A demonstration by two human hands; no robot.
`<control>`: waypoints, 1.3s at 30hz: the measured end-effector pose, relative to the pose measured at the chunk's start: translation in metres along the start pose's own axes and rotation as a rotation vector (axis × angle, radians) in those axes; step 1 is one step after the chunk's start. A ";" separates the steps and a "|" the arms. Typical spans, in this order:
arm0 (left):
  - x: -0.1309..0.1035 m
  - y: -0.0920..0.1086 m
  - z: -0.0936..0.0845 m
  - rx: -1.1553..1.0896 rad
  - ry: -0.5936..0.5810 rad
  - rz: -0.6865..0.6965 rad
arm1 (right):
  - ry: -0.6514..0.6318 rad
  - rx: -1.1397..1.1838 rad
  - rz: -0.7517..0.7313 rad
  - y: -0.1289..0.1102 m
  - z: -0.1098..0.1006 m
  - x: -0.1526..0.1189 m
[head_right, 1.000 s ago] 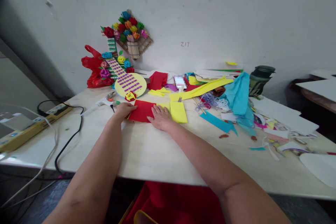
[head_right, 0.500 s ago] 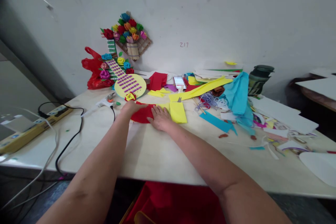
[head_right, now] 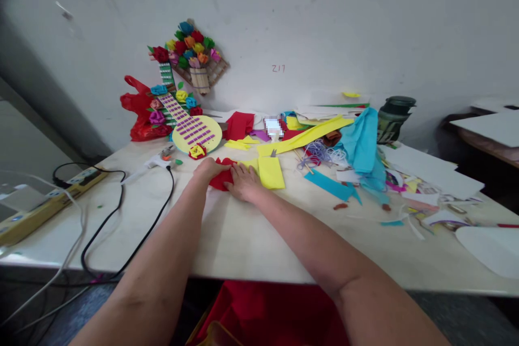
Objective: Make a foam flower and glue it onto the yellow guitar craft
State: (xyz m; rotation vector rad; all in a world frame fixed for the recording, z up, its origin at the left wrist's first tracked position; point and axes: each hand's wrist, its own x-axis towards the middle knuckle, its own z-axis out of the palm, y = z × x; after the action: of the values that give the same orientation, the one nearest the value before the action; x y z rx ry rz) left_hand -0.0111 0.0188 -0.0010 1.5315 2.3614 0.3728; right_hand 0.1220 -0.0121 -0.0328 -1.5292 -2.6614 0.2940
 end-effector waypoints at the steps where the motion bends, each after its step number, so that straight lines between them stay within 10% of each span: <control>1: -0.001 0.001 0.000 0.012 -0.005 -0.004 | 0.000 0.000 0.000 0.000 0.001 0.001; 12: -0.018 0.022 0.010 0.103 0.042 0.089 | 0.001 -0.004 -0.016 0.003 0.002 0.004; 26: 0.000 -0.004 0.003 -0.005 -0.078 0.261 | 0.039 0.044 -0.047 0.005 0.003 -0.001; 39: -0.006 0.003 0.004 -0.007 -0.099 0.149 | 0.026 0.035 -0.024 0.005 0.004 0.002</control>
State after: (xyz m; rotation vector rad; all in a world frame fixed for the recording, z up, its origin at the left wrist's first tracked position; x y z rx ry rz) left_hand -0.0047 0.0149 -0.0026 1.6871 2.1765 0.3304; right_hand 0.1245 -0.0080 -0.0379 -1.4797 -2.6388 0.3159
